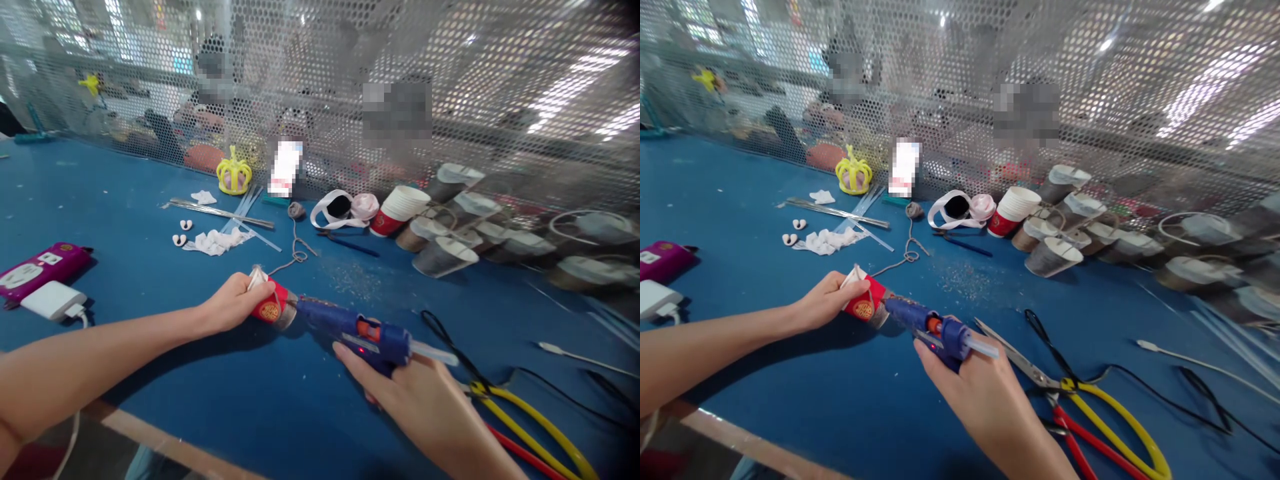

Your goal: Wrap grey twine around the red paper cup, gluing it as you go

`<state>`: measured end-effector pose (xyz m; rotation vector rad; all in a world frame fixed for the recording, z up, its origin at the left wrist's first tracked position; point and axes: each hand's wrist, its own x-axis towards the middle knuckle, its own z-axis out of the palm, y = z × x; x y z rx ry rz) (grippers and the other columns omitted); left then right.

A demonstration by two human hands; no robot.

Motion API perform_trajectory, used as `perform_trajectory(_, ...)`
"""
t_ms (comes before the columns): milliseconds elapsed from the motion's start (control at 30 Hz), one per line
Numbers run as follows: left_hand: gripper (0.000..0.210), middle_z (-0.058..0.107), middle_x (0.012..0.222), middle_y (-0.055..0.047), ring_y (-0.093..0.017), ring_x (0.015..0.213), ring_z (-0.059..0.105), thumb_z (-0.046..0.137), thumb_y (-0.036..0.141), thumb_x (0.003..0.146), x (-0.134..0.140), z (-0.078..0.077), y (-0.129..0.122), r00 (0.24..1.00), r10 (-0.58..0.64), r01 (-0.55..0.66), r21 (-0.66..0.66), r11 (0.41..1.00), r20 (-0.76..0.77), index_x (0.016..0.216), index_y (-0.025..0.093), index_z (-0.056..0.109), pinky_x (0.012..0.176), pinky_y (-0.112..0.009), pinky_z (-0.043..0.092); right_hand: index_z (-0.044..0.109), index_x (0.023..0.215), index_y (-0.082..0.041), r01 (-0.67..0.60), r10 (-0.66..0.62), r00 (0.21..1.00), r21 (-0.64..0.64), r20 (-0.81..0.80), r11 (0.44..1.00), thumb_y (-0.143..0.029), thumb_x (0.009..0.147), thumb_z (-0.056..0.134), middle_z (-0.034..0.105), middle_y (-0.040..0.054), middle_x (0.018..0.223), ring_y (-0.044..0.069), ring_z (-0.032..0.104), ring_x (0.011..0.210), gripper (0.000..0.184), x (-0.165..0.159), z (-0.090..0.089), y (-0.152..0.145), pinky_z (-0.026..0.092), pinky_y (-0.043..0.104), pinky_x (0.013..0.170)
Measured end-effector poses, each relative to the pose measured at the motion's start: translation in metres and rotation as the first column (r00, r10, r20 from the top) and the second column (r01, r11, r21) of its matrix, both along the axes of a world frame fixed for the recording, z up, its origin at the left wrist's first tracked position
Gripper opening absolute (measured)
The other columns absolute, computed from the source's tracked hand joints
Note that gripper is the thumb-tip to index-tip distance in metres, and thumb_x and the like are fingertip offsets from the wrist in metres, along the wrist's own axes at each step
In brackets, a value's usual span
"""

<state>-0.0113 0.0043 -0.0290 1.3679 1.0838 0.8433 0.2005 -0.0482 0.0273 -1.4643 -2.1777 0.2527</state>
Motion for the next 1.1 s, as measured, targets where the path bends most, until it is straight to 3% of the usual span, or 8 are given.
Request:
perform_trajectory(233,0.039,0.065,0.068,-0.005,-0.013,0.060,0.055,0.044,0.041,0.077,0.001,0.004,-0.001,1.000,-0.009,0.010,-0.040,0.999,0.028,0.076,0.008,0.066,0.057,-0.021,0.041,0.063,0.062,-0.022,-0.048,0.047,0.998,0.017,0.044,0.999,-0.027,0.081,0.041,0.051,-0.0011,0.037,0.015,0.050,0.039,0.029,0.000,0.002,-0.001,0.037,0.023,0.038)
perform_trajectory(433,0.037,0.064,0.067,-0.005,-0.014,0.060,0.056,0.046,0.040,0.076,0.002,0.004,0.000,0.999,0.010,-0.007,-0.064,0.998,0.048,0.075,0.008,0.065,0.056,-0.022,0.042,0.063,0.064,-0.022,-0.092,0.095,0.993,-0.046,0.074,0.995,-0.028,0.078,0.045,0.051,-0.0018,0.038,0.014,0.048,0.037,0.024,0.002,0.010,0.000,0.035,0.023,0.036)
perform_trajectory(600,0.035,0.066,0.070,-0.006,-0.013,0.061,0.057,0.047,0.038,0.076,0.003,0.007,-0.001,0.994,0.016,-0.006,-0.097,0.995,0.104,0.075,0.008,0.066,0.059,-0.021,0.043,0.062,0.067,-0.022,-0.061,0.062,0.998,-0.023,0.032,0.998,-0.027,0.079,0.044,0.053,-0.0009,0.041,0.014,0.050,0.039,0.022,0.001,0.006,-0.001,0.035,0.022,0.035)
perform_trajectory(767,0.033,0.067,0.071,-0.005,-0.012,0.062,0.056,0.048,0.036,0.077,0.003,0.009,-0.001,0.995,0.015,-0.006,-0.090,0.996,0.095,0.075,0.009,0.067,0.060,-0.020,0.042,0.063,0.071,-0.023,-0.077,0.078,0.997,-0.024,0.027,0.997,-0.026,0.078,0.048,0.059,0.0002,0.049,0.014,0.052,0.043,0.017,0.003,0.004,-0.003,0.038,0.022,0.039)
perform_trajectory(933,0.036,0.066,0.068,-0.005,-0.013,0.060,0.056,0.047,0.038,0.077,0.002,0.008,-0.001,0.998,0.016,-0.011,-0.079,0.997,0.068,0.072,0.008,0.065,0.058,-0.021,0.042,0.063,0.070,-0.023,-0.154,0.160,0.986,-0.111,0.039,0.982,-0.025,0.077,0.047,0.060,-0.0006,0.049,0.014,0.053,0.043,0.018,0.005,0.008,-0.001,0.039,0.022,0.039)
perform_trajectory(1100,0.035,0.066,0.070,-0.005,-0.013,0.061,0.056,0.046,0.038,0.077,0.001,0.008,-0.003,1.000,0.012,-0.011,-0.055,0.998,0.027,0.074,0.008,0.065,0.057,-0.020,0.042,0.061,0.070,-0.021,-0.103,0.109,0.993,-0.110,0.050,0.989,-0.026,0.079,0.044,0.060,0.0005,0.051,0.014,0.052,0.042,0.020,0.003,0.008,-0.001,0.036,0.022,0.036)
